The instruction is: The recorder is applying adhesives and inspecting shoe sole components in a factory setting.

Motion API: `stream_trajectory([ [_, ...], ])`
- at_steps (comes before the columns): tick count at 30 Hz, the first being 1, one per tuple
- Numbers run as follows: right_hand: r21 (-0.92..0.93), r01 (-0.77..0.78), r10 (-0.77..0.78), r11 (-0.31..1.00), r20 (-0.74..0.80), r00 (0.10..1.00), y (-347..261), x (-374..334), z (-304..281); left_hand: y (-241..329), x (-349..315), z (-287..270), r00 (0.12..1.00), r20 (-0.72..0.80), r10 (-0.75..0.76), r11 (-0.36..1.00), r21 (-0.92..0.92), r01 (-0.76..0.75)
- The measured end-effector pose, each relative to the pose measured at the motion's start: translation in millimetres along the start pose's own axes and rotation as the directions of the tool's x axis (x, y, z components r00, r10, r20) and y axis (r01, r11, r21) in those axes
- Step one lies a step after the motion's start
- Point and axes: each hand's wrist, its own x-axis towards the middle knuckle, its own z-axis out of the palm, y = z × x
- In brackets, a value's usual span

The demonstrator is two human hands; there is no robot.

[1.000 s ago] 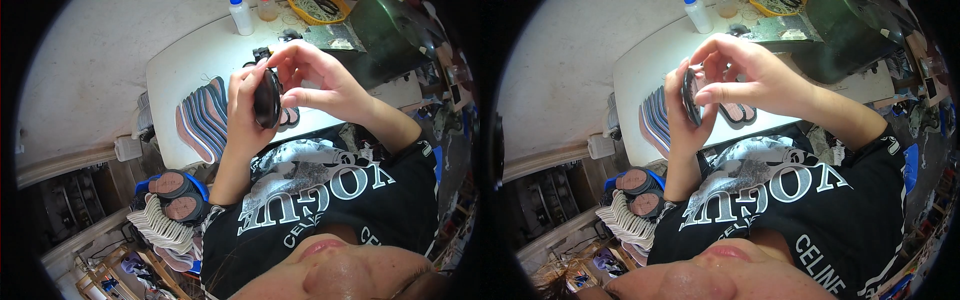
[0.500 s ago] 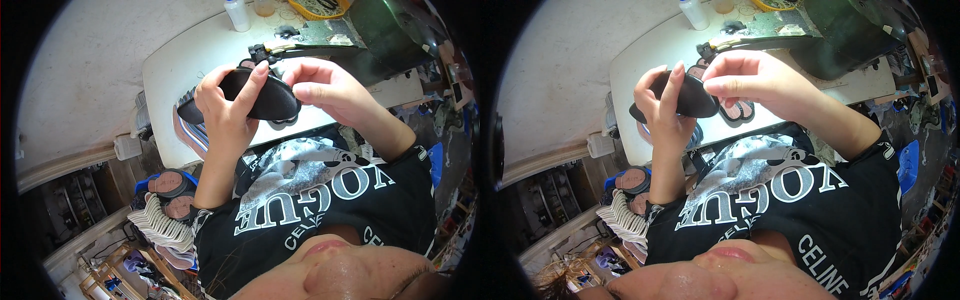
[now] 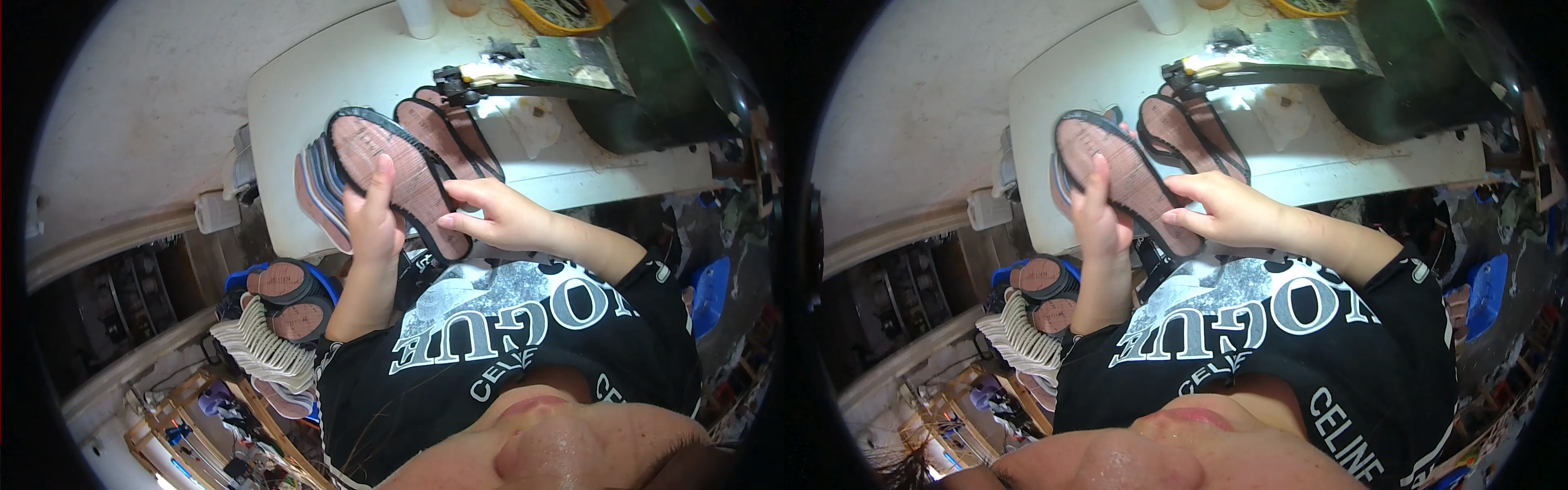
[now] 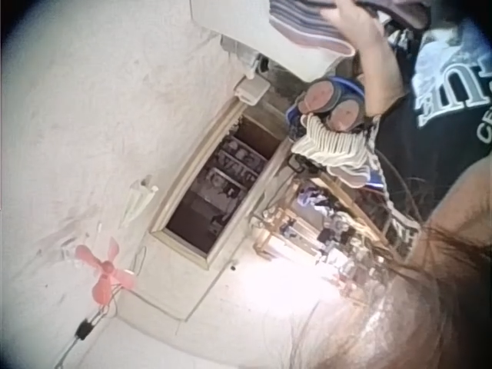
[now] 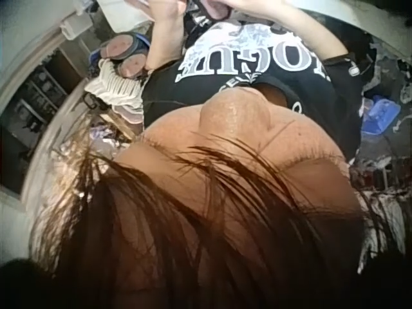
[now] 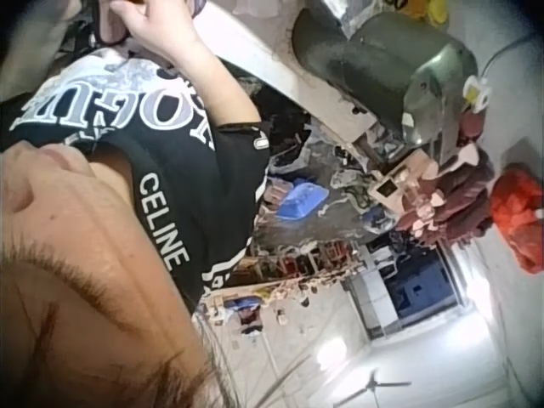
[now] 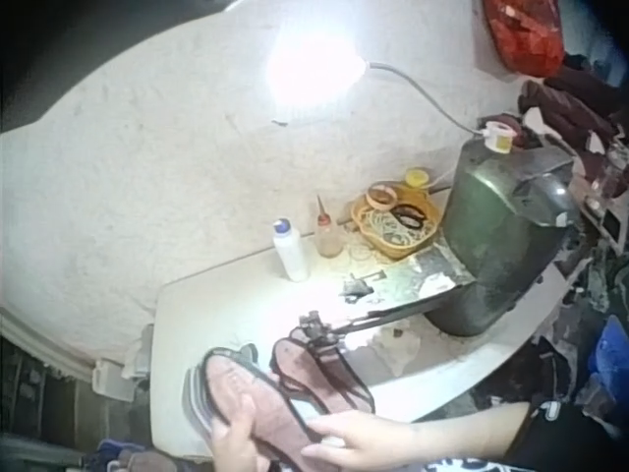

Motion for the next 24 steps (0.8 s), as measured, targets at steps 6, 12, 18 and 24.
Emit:
stream_trajectory([
  [6,-0.386,-0.112,0.025,0.916,-0.224,0.974,37.3,0.2,10.3,-55.3,2.9,-72.4,0.902,0.155,0.402,0.239,0.934,-0.267],
  [12,-0.462,-0.079,-0.206,0.883,-0.534,0.820,63.9,23.1,18.5,-56.9,12.3,-54.2,0.934,0.232,0.271,-0.195,0.964,-0.183],
  [18,-0.655,0.025,-0.293,0.755,-0.303,0.907,72.6,24.9,24.0,-49.7,24.1,-63.2,0.953,0.211,0.216,-0.253,0.955,-0.154],
  [24,-0.776,-0.108,-0.225,0.621,-0.309,0.924,75.1,36.6,30.2,-51.5,30.9,-83.8,0.933,0.194,0.304,0.044,0.975,-0.217],
])
